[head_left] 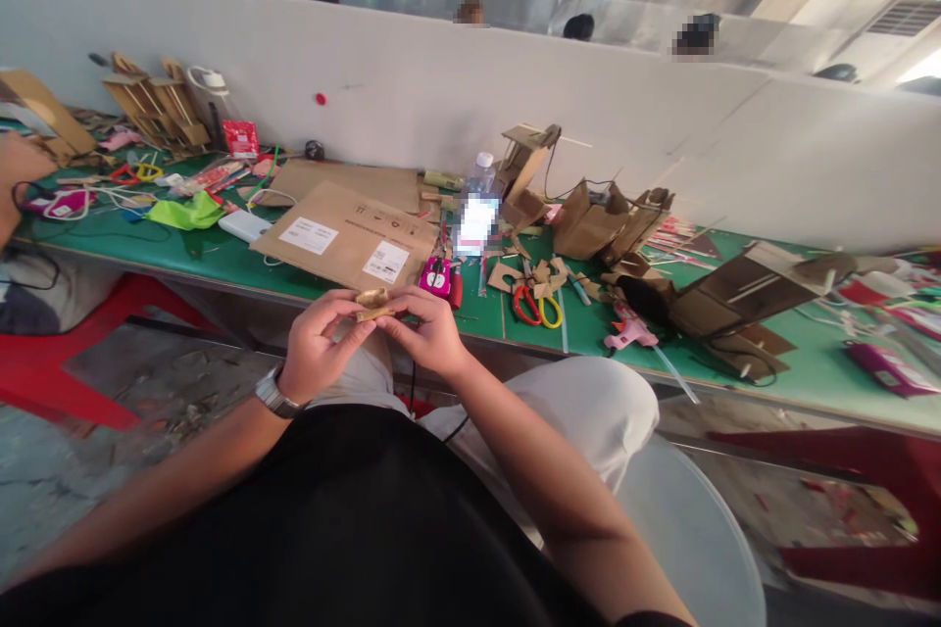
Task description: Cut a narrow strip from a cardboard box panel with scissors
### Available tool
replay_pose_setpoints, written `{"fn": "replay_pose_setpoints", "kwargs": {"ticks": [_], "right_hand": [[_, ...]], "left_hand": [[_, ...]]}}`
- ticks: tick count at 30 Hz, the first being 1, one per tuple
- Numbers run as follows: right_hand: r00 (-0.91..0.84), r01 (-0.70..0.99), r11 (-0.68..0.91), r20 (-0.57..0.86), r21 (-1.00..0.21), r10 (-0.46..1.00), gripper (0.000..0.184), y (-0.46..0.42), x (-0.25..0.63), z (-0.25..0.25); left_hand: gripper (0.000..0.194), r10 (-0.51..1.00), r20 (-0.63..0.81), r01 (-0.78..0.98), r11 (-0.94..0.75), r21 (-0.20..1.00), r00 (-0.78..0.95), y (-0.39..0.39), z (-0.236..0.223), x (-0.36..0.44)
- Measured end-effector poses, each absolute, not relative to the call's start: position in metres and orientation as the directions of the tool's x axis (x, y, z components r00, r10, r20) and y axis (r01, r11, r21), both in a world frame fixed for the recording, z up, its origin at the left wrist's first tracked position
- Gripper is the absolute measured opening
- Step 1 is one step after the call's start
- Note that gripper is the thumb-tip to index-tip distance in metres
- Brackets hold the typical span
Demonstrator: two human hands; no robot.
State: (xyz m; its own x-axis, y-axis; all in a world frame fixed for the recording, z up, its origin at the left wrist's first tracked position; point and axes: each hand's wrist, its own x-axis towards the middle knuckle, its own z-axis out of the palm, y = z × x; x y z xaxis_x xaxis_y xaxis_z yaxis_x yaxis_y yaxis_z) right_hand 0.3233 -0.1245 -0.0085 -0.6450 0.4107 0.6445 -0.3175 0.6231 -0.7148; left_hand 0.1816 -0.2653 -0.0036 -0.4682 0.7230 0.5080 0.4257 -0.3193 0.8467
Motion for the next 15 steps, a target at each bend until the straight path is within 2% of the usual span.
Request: {"fn": "replay_pose_setpoints", "kwargs": {"ticks": [5, 8, 12, 15], "right_hand": [[-0.664, -0.323, 0.361, 0.481, -0.875, 0.573, 0.04, -0.131, 0.317, -0.016], [-0.669, -0.368, 0.208, 0.414, -0.906, 0.618, 0.054, -0.133, 0.314, -0.019], [-0.706, -0.363, 0.163, 0.386, -0.917, 0.594, 0.058, -0.133, 0.313, -0.02], [-0.701, -0.325, 0.216, 0.388, -0.921, 0.598, 0.047, -0.134, 0.314, -0.021]], "left_hand": [[0.014, 0.718, 0.456, 0.378, -0.283, 0.881, -0.526, -0.265, -0.006, 0.182], [0.024, 0.713, 0.399, 0.302, -0.267, 0.915, -0.577, -0.264, -0.005, 0.185], [0.042, 0.706, 0.36, 0.199, -0.304, 0.932, -0.609, -0.263, -0.002, 0.188], [0.038, 0.731, 0.382, 0.258, -0.284, 0.924, -0.565, -0.264, -0.003, 0.187]]}}
